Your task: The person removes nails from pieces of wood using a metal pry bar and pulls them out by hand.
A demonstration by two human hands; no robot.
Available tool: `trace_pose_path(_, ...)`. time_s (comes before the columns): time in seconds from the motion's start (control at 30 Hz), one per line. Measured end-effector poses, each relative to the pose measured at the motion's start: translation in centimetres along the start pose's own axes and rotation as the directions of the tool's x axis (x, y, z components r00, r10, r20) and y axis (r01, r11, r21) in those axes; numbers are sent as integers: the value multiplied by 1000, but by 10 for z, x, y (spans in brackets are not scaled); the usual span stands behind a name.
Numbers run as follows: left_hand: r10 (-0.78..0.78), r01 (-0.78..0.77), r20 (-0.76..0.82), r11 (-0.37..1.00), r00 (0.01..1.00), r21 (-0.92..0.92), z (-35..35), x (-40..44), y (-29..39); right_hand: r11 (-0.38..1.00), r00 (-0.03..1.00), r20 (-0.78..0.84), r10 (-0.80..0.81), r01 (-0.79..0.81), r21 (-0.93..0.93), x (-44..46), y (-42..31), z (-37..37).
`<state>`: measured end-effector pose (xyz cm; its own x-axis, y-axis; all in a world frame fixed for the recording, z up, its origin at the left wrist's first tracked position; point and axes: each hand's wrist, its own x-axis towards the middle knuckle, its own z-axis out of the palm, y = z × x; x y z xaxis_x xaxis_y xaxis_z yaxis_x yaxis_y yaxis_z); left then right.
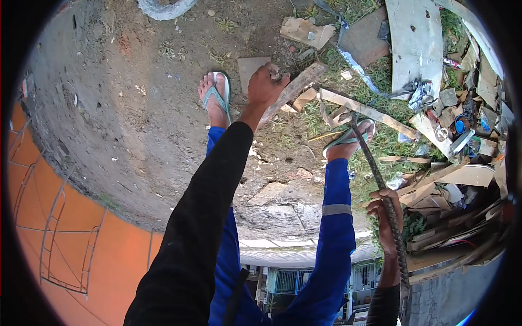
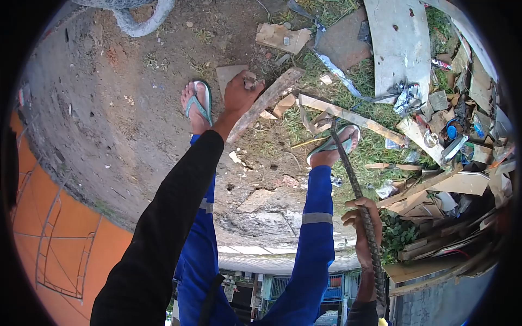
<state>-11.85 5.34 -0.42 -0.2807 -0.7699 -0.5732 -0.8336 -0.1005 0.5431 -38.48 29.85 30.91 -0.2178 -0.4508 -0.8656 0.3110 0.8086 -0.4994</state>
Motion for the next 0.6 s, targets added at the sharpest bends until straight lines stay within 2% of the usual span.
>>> trace_pose_path(0.03,119,-113,-67,990,991,84,2,-8,8,999,1000,-19,19,-18,38,2,-3,15)
trace_pose_path(0.07,114,-109,-67,991,991,81,4,-17,16,996,999,-38,39,-36,76,3,-2,26)
trace_pose_path(0.13,87,-137,189,953,978,270,4,-31,32,995,999,-50,-15,20,100,12,3,46)
trace_pose_path(0.17,23,-107,281,952,960,288,0,-33,39,989,995,-67,-68,76,126,17,6,54)
trace_pose_path(0.2,24,-107,280,953,960,283,6,-32,31,989,995,-68,-70,78,122,24,8,60)
trace_pose_path(0.27,15,-58,196,975,981,216,20,-26,6,992,988,-93,-125,122,-42,39,9,70)
trace_pose_path(0.33,19,-47,178,986,984,158,10,-23,-3,994,988,-123,-94,86,-73,54,5,81)
trace_pose_path(0.4,25,-41,145,993,989,115,-4,-21,-11,941,983,-146,-111,57,-334,73,10,90)
trace_pose_path(0.43,57,-80,145,985,988,153,-9,-22,-14,792,917,-56,-395,309,-527,89,18,92)
trace_pose_path(0.47,90,-117,146,975,985,189,-14,-22,-16,793,916,-53,-398,315,-521,98,21,88)
trace_pose_path(0.53,70,-98,155,979,985,179,-18,-23,-19,615,826,87,-558,481,-624,112,7,90)
trace_pose_path(0.57,72,-102,157,977,985,188,-19,-21,-22,770,822,-36,-569,516,-375,126,16,95)
trace_pose_path(0.6,77,-109,161,975,984,196,-19,-19,-25,770,822,-36,-568,516,-376,133,10,98)
